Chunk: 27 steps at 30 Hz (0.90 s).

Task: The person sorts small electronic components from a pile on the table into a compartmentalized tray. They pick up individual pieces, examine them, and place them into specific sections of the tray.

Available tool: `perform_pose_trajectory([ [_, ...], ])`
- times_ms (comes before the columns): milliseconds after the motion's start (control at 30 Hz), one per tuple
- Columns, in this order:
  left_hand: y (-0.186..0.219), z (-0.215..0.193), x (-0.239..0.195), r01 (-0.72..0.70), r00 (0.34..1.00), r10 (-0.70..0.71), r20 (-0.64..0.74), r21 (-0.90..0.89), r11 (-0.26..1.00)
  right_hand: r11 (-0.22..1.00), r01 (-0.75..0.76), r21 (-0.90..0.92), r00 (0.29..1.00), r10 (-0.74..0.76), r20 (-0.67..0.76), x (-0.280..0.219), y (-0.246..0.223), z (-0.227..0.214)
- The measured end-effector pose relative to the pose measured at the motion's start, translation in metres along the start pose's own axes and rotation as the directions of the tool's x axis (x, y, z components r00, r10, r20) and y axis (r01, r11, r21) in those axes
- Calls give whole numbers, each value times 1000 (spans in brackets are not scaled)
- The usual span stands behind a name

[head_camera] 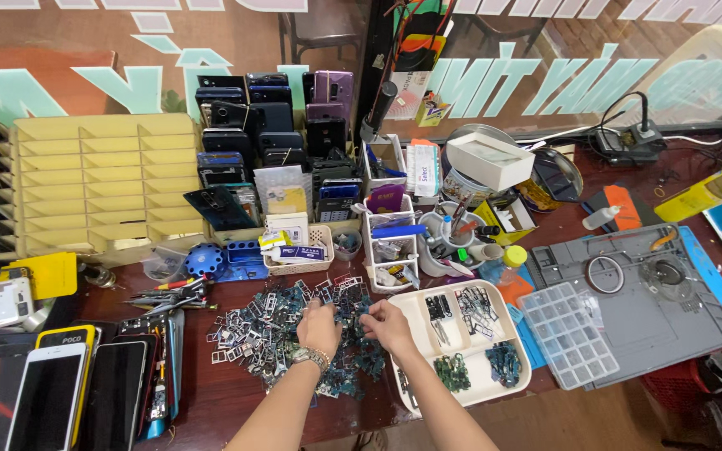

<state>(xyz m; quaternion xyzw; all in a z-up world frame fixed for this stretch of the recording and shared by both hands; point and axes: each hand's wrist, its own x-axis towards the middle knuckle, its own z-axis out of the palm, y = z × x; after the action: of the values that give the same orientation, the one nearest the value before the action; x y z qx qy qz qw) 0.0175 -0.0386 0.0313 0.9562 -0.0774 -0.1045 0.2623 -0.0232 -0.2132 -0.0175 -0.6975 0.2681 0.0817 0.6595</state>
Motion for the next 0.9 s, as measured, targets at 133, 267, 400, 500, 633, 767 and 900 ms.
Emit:
perform_pose_trajectory([
  [133,-2,12,0,-38,999,38,-25,32,999,1000,-10,2,1000,10,25,-7,9,-9],
  [267,-24,27,9,77,994,-66,89,-119,990,999,-35,17,999,34,34,-7,16,-8],
  [400,-45,45,20,184,981,-101,168,-612,769,977,-96,190,994,85,68,-6,20,0],
  [500,-50,55,18,389,919,-109,380,-817,426,946,-119,302,991,97,88,-10,21,5],
  [633,-46,60,3,427,903,-84,422,-855,293,939,-92,332,995,76,60,-17,21,6],
  [767,-30,66,-8,400,914,-51,403,-870,290,929,-70,363,997,56,49,-26,26,-5],
  [900,-11,70,-14,401,909,-18,416,-862,309,925,-60,376,998,44,51,-43,28,-23],
])
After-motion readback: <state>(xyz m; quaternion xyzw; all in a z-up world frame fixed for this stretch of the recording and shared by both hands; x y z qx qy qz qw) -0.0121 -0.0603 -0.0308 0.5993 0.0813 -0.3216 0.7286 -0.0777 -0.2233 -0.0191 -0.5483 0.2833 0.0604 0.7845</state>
